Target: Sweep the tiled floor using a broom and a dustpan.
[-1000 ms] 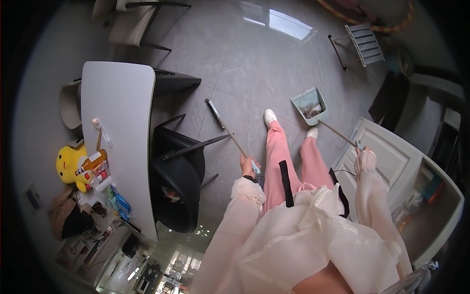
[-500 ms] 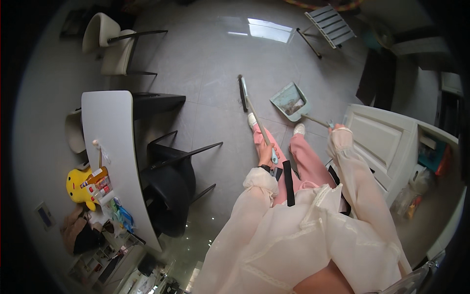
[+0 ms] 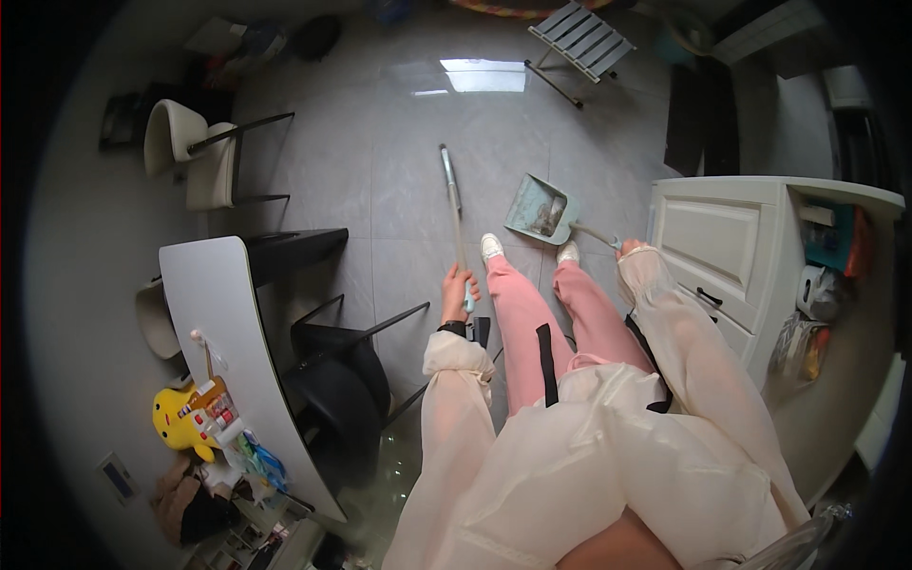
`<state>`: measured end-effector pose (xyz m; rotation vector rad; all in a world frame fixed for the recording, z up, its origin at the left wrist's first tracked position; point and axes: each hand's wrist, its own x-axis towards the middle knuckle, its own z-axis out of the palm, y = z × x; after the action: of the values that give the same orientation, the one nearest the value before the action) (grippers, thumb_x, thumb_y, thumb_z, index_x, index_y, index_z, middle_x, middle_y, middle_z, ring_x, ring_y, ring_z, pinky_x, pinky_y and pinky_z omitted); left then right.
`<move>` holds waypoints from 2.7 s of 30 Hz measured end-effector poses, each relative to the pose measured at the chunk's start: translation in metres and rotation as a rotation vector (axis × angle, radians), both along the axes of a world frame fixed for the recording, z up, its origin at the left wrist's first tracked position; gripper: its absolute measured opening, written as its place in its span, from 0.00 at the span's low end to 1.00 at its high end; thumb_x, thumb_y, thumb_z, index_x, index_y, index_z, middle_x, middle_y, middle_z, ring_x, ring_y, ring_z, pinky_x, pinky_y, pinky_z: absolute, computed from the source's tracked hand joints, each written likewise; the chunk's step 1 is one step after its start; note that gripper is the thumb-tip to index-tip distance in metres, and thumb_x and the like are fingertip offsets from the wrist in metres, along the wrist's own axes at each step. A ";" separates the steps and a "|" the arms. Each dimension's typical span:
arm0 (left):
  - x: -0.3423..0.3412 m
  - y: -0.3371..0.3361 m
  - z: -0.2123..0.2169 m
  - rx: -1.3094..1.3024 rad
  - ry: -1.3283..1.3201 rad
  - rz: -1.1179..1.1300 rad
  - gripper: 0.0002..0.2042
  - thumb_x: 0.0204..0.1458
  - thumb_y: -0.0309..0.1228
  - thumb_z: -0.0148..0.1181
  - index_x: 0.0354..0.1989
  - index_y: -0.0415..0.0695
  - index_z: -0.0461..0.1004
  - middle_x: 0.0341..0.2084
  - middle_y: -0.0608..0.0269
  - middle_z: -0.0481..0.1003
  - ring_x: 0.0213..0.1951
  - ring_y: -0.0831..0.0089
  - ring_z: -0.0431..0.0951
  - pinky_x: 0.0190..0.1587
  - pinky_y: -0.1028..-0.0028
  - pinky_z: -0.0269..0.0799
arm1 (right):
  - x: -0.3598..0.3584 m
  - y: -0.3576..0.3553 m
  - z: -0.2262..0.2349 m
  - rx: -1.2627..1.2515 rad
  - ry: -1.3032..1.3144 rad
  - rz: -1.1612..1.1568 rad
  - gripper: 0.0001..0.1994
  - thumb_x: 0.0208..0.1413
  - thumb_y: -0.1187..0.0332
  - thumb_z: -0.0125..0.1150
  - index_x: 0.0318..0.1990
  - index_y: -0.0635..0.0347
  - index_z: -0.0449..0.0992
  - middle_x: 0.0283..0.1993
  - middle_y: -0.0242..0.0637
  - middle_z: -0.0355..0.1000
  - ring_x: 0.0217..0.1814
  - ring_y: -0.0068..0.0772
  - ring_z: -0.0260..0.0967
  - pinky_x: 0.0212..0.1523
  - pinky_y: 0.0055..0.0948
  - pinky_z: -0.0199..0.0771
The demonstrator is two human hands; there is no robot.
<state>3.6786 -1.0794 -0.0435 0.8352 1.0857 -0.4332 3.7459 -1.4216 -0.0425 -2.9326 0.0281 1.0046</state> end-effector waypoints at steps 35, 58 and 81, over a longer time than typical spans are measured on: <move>0.123 0.137 -0.097 0.444 0.038 -0.798 0.22 0.45 0.25 0.43 0.53 0.49 0.53 0.15 0.56 0.67 0.07 0.74 0.60 0.07 0.74 0.57 | -0.136 0.048 0.031 -0.200 -0.031 -0.455 0.12 0.44 0.60 0.52 0.27 0.60 0.68 0.25 0.48 0.67 0.30 0.49 0.65 0.30 0.43 0.64; -0.190 0.087 0.005 0.360 0.000 -0.736 0.23 0.48 0.31 0.45 0.54 0.47 0.51 0.16 0.66 0.61 0.09 0.80 0.58 0.09 0.80 0.55 | -0.259 -0.003 0.032 0.035 -0.003 -0.536 0.11 0.44 0.62 0.52 0.28 0.62 0.71 0.32 0.46 0.68 0.37 0.44 0.66 0.37 0.38 0.65; 0.153 -0.024 -0.040 0.681 -0.320 -1.301 0.21 0.47 0.29 0.45 0.52 0.49 0.54 0.14 0.63 0.61 0.07 0.78 0.58 0.06 0.78 0.55 | -0.292 0.005 -0.001 -0.140 0.261 -1.077 0.13 0.44 0.59 0.52 0.30 0.61 0.69 0.30 0.46 0.69 0.34 0.49 0.67 0.35 0.41 0.67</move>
<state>3.8319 -1.1034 -0.0834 2.1262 0.2273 -0.9689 3.4540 -1.4167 -0.0438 -2.2186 1.5055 1.1128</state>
